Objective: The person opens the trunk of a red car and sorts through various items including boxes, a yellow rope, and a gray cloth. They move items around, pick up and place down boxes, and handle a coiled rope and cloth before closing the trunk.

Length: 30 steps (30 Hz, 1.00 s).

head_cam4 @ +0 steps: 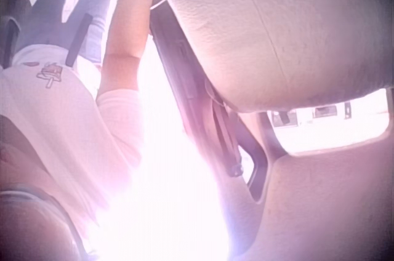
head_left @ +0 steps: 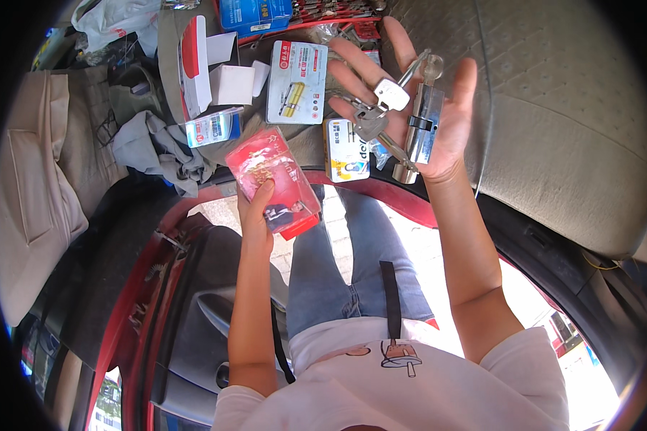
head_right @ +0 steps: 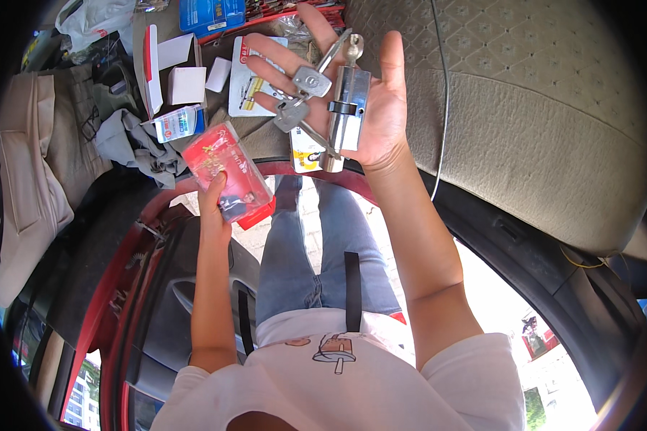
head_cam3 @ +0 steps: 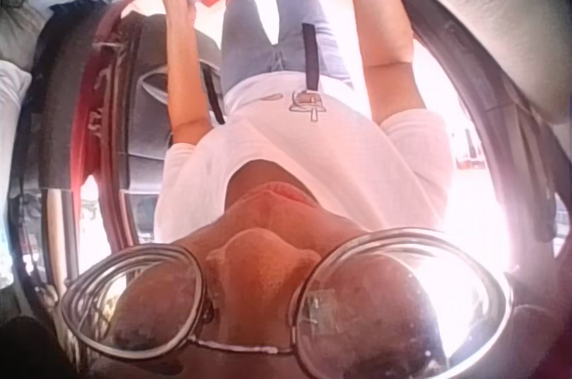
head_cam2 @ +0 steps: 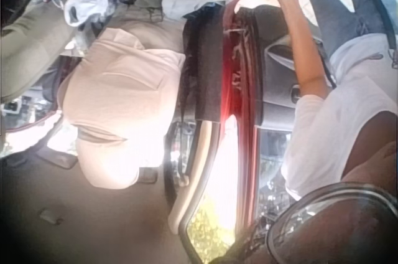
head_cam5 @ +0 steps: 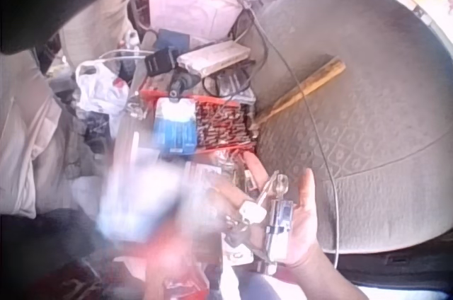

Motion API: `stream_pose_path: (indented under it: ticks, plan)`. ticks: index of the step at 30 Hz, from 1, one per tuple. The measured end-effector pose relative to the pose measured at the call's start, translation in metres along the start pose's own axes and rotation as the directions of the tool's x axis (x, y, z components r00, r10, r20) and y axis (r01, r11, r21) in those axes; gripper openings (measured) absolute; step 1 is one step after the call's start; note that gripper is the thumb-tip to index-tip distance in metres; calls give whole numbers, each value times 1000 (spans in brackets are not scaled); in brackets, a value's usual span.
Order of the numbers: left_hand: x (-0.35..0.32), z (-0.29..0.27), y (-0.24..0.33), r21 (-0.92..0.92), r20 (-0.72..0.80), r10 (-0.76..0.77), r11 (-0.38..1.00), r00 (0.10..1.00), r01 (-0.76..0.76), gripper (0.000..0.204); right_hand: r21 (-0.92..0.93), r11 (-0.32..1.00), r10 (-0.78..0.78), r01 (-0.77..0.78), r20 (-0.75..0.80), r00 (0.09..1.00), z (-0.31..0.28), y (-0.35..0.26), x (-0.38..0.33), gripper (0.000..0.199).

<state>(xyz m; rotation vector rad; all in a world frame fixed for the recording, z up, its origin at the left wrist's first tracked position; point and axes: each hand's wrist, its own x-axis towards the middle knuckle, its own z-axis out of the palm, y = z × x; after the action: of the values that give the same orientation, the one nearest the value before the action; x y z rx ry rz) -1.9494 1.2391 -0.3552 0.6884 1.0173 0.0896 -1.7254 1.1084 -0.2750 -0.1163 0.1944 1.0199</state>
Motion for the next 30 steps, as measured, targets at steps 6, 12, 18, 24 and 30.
stream_pose_path:
  ticks: [6, 12, 18, 24, 30]
  plan:
    - [27, 5, -54, -231, -194, -15, 972, 981, -31, 51, 26, 999, -48, 48, 0, 999, -13, -8, -8, 74]
    - [20, 3, -44, -280, -168, -30, 960, 985, -19, 55, 151, 987, -4, 53, -304, 953, -7, 4, -12, 46]
    - [2, -14, -13, -246, -112, -36, 969, 993, 7, 55, -242, 901, 117, -361, -664, 738, -45, 20, 23, 26]
    - [-16, -31, 15, -168, -37, 116, 978, 993, -121, 53, -869, -329, -30, -369, -381, 924, -16, 42, 123, 32]
    - [-15, -68, 31, -95, 49, 268, 960, 962, -262, 57, -604, -763, 322, -232, -666, 672, 44, 100, 190, 17]
